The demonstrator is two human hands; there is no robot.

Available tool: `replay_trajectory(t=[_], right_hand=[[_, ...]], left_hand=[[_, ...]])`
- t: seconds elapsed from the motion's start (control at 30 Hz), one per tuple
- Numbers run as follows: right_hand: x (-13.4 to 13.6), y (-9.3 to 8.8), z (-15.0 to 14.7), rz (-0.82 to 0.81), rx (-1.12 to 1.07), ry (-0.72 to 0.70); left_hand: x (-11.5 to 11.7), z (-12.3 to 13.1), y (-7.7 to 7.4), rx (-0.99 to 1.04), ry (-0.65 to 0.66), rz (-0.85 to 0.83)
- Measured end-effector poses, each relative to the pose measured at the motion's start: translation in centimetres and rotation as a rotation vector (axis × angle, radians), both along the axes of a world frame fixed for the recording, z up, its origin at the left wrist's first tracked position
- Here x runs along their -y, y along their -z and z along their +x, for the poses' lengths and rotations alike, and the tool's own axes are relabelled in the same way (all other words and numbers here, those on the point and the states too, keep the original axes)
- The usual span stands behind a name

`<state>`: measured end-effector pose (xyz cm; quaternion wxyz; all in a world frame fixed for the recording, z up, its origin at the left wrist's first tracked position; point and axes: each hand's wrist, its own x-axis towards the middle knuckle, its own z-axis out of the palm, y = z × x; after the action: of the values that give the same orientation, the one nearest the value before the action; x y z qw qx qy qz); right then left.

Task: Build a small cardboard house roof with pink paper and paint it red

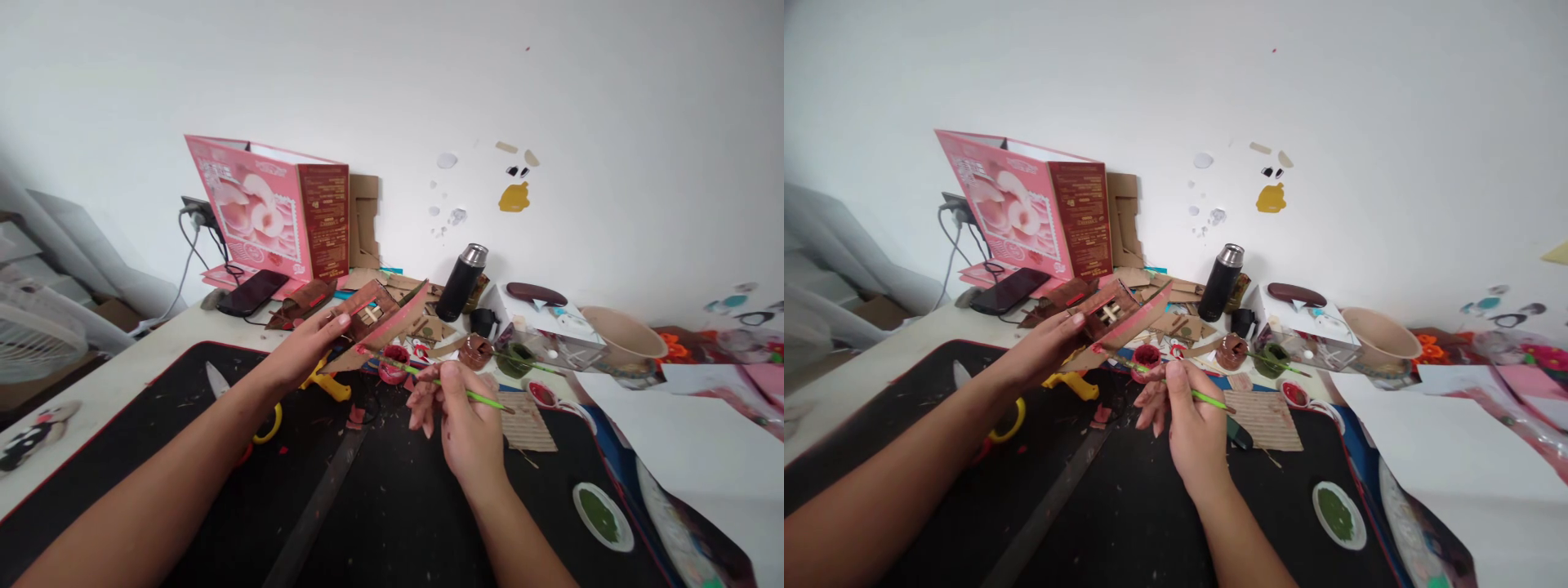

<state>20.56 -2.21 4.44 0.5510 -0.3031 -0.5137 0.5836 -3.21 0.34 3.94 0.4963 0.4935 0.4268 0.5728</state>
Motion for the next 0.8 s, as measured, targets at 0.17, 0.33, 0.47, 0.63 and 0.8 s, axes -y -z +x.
replay_trajectory(t=[0.17, 0.33, 0.47, 0.63, 0.8], right_hand=[[-0.5, 0.2, 0.6, 0.012, -0.032, 0.050], [-0.7, 0.5, 1.0, 0.025, -0.037, 0.094], [-0.3, 0.3, 0.5, 0.020, -0.033, 0.024], [0.3, -0.1, -0.2, -0.005, 0.001, -0.043], [0.2, -0.1, 0.0, 0.001, 0.013, -0.011]], left_hand=[[0.0, -0.2, 0.3, 0.034, 0.012, -0.015], [0.0, -0.2, 0.4, 0.065, 0.043, 0.001], [0.0, -0.2, 0.4, 0.069, 0.036, 0.003], [-0.3, -0.2, 0.6, 0.019, 0.043, 0.003], [-0.3, -0.3, 0.7, 0.002, 0.048, 0.009]])
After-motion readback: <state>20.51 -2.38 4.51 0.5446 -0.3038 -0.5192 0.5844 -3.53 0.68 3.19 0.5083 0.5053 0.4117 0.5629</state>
